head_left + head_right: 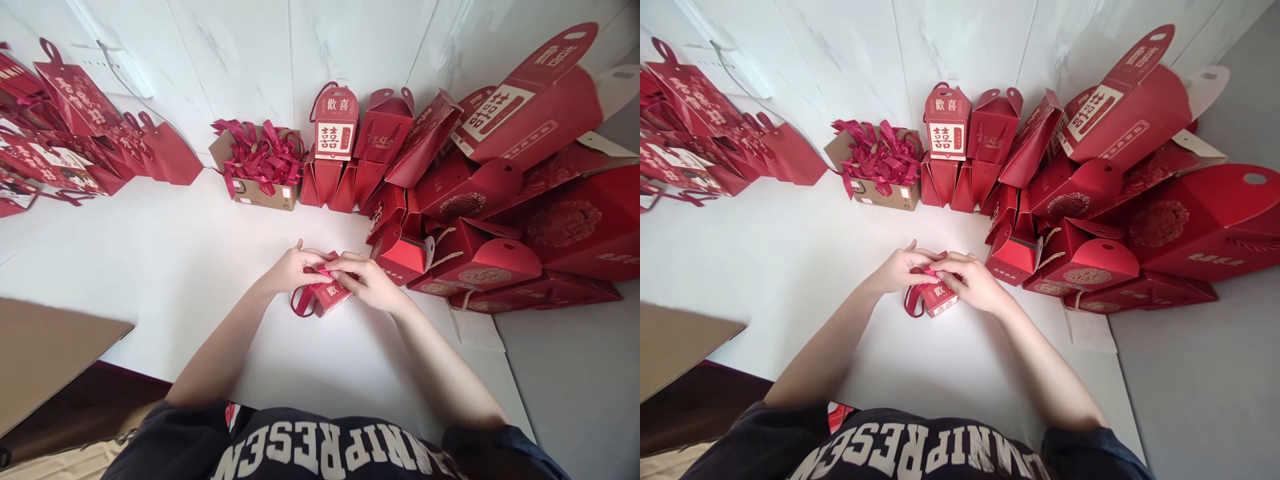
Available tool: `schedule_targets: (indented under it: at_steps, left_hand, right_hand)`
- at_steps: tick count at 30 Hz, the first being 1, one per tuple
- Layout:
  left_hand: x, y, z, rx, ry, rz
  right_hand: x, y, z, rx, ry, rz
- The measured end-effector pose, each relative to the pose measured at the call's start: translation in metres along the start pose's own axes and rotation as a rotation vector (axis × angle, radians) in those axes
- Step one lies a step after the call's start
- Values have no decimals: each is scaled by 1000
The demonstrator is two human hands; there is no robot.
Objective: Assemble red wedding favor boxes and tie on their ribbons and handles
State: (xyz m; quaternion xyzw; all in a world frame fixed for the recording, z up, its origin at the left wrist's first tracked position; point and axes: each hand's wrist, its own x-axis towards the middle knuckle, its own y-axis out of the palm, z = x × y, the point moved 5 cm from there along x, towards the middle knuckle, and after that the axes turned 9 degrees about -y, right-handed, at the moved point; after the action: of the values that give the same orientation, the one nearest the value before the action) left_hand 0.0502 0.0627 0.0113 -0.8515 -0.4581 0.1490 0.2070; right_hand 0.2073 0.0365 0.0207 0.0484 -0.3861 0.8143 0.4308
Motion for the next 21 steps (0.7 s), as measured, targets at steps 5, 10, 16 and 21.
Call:
schedule_targets:
  at_steps: [5, 10, 16, 21]
  left_hand:
    - [-2, 3, 4, -102, 18, 16]
    - [-6, 6, 5, -142, 16, -26]
    - [-9, 7, 6, -44, 22, -109]
    - [-10, 9, 8, -102, -1, -120]
  right_hand:
    - [0, 3, -1, 10, 34, -3]
    - [0, -2, -3, 237, 144, -36]
    - [0, -6, -9, 132, 237, -85]
    - [-2, -4, -12, 115, 249, -127]
